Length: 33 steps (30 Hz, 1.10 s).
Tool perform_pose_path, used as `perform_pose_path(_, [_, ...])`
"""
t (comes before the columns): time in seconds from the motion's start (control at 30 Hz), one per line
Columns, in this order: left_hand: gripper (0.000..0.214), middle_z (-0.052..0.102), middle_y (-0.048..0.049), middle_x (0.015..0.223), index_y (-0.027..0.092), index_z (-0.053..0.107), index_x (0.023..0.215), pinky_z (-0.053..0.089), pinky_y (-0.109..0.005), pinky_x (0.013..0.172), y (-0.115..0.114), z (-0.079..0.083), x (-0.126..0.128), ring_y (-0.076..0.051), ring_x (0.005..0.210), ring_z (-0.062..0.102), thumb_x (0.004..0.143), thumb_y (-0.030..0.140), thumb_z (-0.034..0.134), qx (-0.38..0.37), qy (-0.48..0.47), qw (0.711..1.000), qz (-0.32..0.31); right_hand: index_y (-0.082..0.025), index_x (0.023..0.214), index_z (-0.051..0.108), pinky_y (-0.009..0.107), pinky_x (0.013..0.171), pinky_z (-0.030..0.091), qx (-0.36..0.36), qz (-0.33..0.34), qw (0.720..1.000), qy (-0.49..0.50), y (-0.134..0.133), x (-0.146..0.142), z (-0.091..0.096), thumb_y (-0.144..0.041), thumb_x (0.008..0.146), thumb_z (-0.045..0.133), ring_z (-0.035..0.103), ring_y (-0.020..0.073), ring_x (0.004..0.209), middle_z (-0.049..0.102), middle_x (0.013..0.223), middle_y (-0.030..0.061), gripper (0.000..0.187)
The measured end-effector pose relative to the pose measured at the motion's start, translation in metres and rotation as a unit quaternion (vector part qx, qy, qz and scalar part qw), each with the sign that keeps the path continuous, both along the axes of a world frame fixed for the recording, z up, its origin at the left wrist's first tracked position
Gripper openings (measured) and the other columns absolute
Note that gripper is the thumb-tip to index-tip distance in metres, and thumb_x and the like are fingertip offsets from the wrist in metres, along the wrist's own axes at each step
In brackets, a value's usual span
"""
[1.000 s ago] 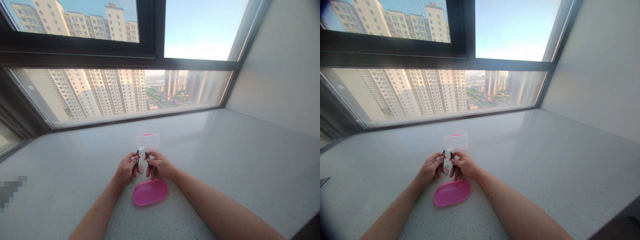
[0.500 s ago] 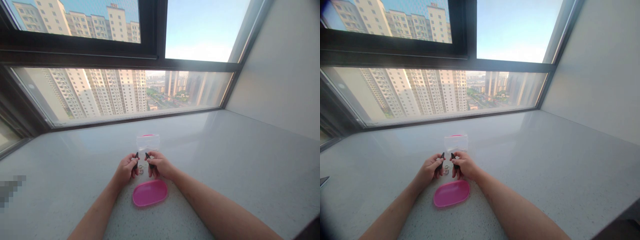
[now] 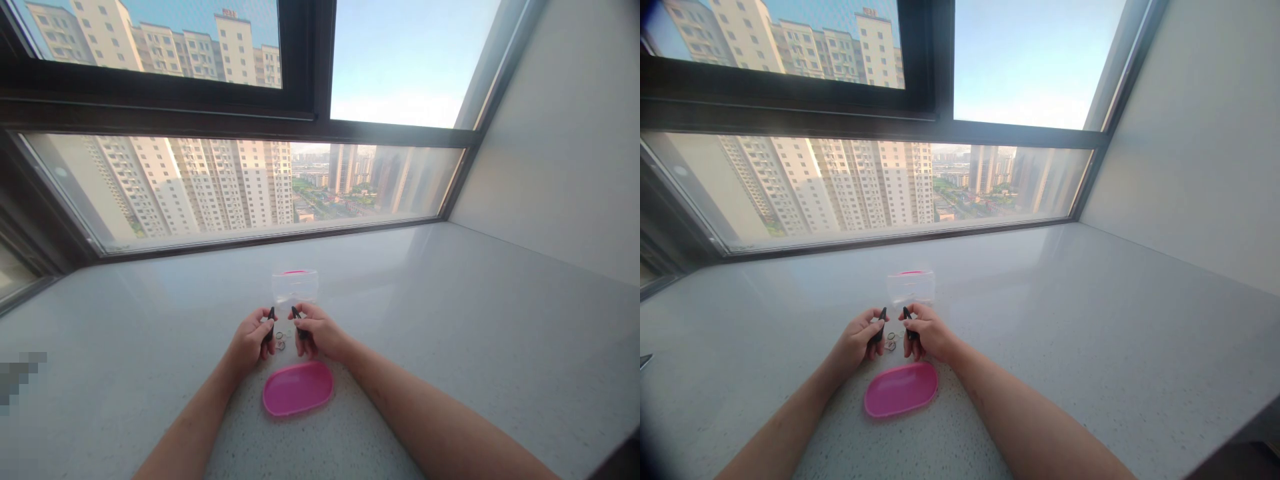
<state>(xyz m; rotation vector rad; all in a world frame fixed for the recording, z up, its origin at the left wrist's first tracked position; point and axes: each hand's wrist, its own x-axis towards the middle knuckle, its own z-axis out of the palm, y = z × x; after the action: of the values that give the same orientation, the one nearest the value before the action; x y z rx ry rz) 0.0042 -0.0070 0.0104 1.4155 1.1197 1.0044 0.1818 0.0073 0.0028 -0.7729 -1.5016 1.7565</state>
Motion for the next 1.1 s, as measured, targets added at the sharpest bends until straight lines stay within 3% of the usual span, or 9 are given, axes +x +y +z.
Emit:
perform_pose_path(0.77, [0.026,0.051,0.0055,0.038,0.016,0.048,0.086,0.022,-0.015,0.029,0.0007,-0.0030,-0.0012,-0.007,0.027,0.037,0.077,0.040,0.048,0.003,-0.015,1.000,-0.006,-0.017,0.098,0.044,0.014,0.028,0.025,0.003,-0.011,1.000,0.002,-0.0010,-0.0021,0.0029,-0.030,0.075,0.044,0.038,0.0078,0.024,0.054,0.040,-0.0051,0.027])
perform_pose_path(1.1, [0.028,0.051,0.0050,0.038,0.015,0.047,0.090,0.019,-0.015,0.026,0.0024,-0.0089,-0.0012,-0.006,0.024,0.034,0.083,0.041,0.042,0.014,-0.036,0.999,-0.001,-0.017,0.100,0.039,0.014,0.027,0.024,0.011,-0.012,1.000,0.013,-0.0031,-0.0012,0.0023,-0.043,0.081,0.044,0.037,0.0065,0.024,0.061,0.050,-0.0019,0.032])
